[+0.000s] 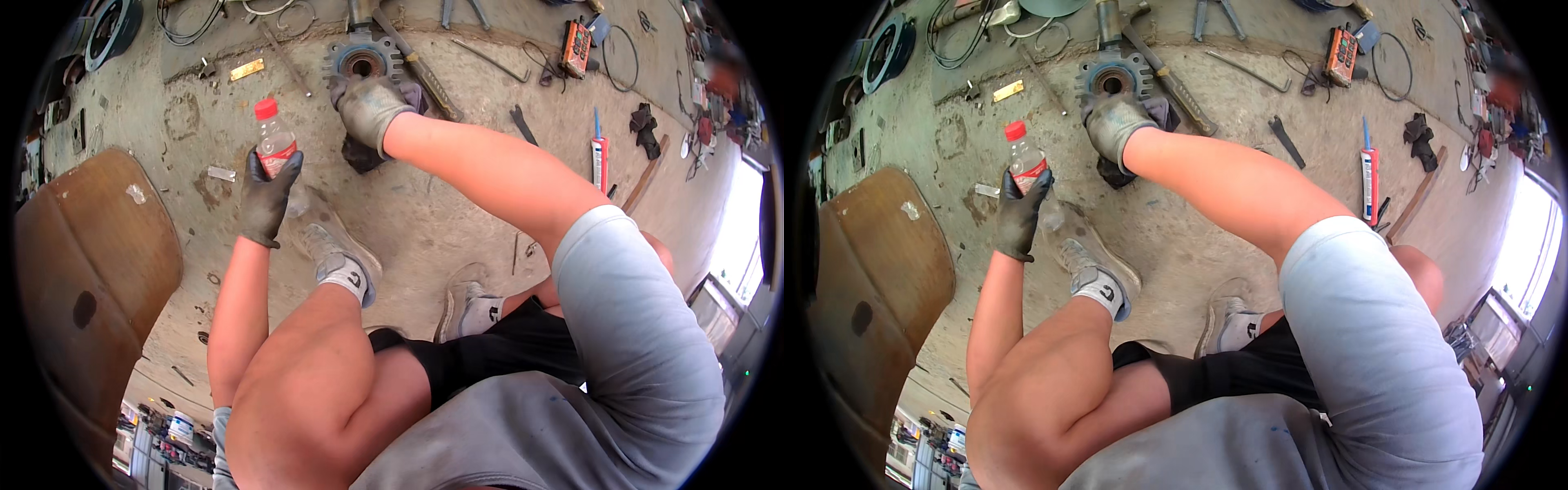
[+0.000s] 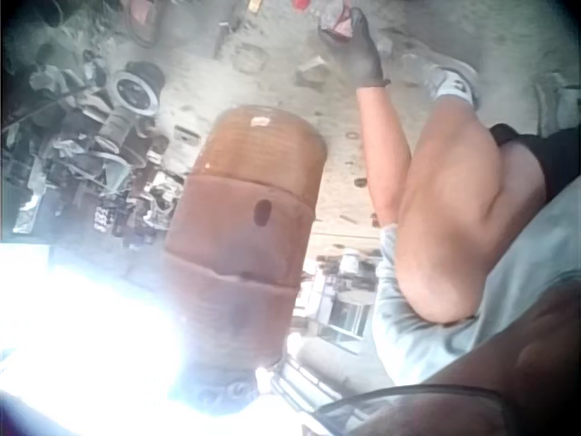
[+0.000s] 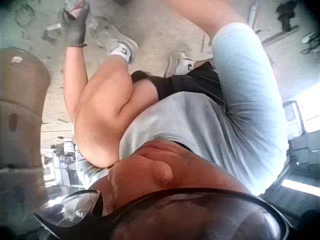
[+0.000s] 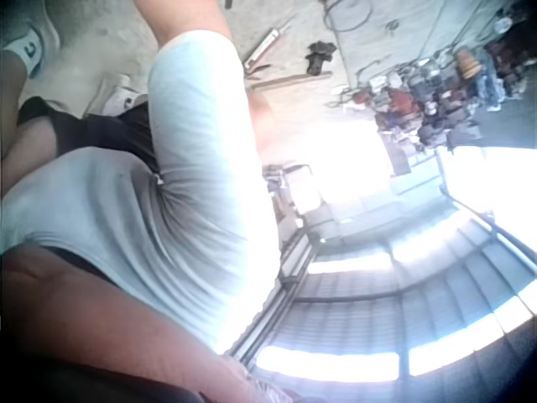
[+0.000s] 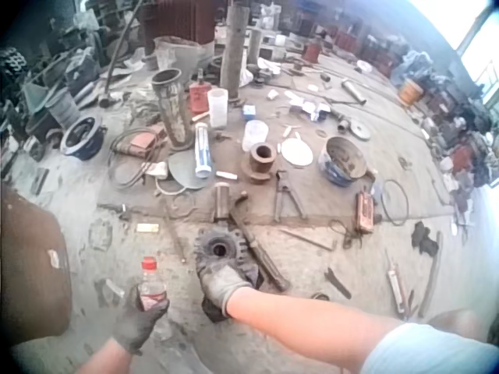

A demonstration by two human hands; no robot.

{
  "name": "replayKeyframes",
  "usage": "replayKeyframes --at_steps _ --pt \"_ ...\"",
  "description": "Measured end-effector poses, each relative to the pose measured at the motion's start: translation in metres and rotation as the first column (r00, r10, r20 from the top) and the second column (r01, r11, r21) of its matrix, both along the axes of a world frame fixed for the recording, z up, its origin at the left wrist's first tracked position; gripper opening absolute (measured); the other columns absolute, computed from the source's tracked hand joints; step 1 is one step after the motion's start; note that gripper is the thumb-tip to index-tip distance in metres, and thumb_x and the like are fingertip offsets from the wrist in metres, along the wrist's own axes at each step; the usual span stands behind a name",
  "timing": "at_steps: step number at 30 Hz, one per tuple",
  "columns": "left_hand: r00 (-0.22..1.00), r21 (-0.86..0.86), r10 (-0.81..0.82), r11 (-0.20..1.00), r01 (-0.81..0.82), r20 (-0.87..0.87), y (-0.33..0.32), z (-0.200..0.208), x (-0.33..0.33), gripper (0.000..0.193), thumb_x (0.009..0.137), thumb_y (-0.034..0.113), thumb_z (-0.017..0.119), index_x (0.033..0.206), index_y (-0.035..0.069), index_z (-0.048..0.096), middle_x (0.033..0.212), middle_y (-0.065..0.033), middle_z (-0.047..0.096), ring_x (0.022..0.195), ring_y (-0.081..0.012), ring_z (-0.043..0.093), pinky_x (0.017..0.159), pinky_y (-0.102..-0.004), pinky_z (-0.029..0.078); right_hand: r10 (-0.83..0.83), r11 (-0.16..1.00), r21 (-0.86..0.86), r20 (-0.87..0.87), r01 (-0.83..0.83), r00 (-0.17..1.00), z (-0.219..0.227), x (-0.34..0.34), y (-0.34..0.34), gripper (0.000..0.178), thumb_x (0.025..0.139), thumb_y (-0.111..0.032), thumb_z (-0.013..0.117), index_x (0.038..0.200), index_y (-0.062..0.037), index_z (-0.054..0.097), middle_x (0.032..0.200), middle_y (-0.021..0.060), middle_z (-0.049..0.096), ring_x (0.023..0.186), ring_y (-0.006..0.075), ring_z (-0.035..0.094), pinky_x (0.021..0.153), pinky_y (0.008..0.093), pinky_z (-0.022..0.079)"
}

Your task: The person cleans a mechanical part by hand, then uses an angle grinder to remove rust from its surface. Afterward, they wipe the part with a cloth and apply a liquid from a bottle.

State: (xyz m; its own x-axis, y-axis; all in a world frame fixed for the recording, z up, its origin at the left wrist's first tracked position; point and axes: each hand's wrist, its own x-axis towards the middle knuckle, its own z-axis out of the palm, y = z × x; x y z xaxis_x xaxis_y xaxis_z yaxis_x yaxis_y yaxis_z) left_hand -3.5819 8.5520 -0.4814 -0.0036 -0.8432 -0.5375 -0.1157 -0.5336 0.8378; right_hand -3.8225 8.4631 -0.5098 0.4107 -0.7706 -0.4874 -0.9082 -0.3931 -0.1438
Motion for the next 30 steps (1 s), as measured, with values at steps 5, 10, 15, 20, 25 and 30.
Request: replayKeyframes --at_steps 5,10,15,20,25,30 --pt "0.998 -0.044 0.060 0.997 -0.060 -0.012 0.020 -0.011 0.021 0.048 0.101 0.014 0.079 0.143 0.005 0.058 0.124 -0.0034 0.071 0.109 -0.0128 0.068 0.099 -0.0312 0.055 -0.028 0.998 -0.053 -0.005 0.027 1.000 0.008 0.001 0.011 0.037 0.095 -0.015 0.070 0.129 -0.0025 0.077 0.130 0.0197 0.076 0.115 0.0352 0.077 0.087 0.0459 0.063" --pt "0.994 -0.063 0.109 0.992 -0.109 0.000 0.035 -0.013 0.020 0.050 0.101 0.013 0.078 0.146 0.004 0.057 0.126 -0.0050 0.071 0.110 -0.0135 0.068 0.100 -0.0316 0.055 -0.096 0.987 0.122 -0.054 0.102 0.994 0.024 0.030 -0.029 0.052 0.099 -0.016 0.068 0.147 0.0011 0.063 0.134 0.0220 0.073 0.118 0.0363 0.075 0.092 0.0454 0.063" --pt "0.980 -0.063 0.188 0.979 -0.191 -0.062 0.038 -0.011 0.021 0.049 0.098 0.015 0.082 0.139 0.003 0.059 0.124 -0.0046 0.069 0.109 -0.0129 0.066 0.098 -0.0308 0.054 -0.371 0.878 0.284 -0.101 0.384 0.923 0.017 0.044 0.007 0.063 0.100 -0.020 0.068 0.157 0.0018 0.053 0.159 0.0338 0.048 0.132 0.0460 0.066 0.099 0.0514 0.060" --pt "0.989 -0.116 0.145 0.983 -0.141 0.028 0.042 -0.017 0.030 0.049 0.101 0.013 0.077 0.145 0.003 0.058 0.127 -0.0056 0.071 0.113 -0.0156 0.069 0.103 -0.0334 0.055 -0.389 0.908 0.184 0.046 0.375 0.920 0.026 0.050 -0.011 0.047 0.097 -0.019 0.069 0.141 -0.0022 0.069 0.132 0.0219 0.076 0.129 0.0326 0.071 0.097 0.0422 0.061" --pt "0.982 -0.118 0.183 0.975 -0.188 -0.050 0.040 -0.007 0.022 0.048 0.101 0.013 0.077 0.144 0.004 0.058 0.123 -0.0048 0.071 0.109 -0.0153 0.069 0.100 -0.0330 0.056 -0.265 0.934 0.248 -0.002 0.257 0.964 0.022 0.049 -0.026 0.059 0.095 -0.015 0.074 0.151 -0.0008 0.058 0.138 0.0245 0.072 0.123 0.0354 0.074 0.097 0.0443 0.062" --pt "0.973 -0.140 0.210 0.965 -0.222 -0.101 0.042 -0.023 0.027 0.045 0.101 0.014 0.078 0.141 0.004 0.060 0.119 -0.0037 0.072 0.105 -0.0137 0.069 0.095 -0.0318 0.056 -0.315 0.918 0.258 0.012 0.302 0.949 0.028 0.002 0.025 0.054 0.098 -0.010 0.060 0.152 -0.0114 0.052 0.139 0.0235 0.070 0.123 0.0391 0.073 0.098 0.0498 0.062"
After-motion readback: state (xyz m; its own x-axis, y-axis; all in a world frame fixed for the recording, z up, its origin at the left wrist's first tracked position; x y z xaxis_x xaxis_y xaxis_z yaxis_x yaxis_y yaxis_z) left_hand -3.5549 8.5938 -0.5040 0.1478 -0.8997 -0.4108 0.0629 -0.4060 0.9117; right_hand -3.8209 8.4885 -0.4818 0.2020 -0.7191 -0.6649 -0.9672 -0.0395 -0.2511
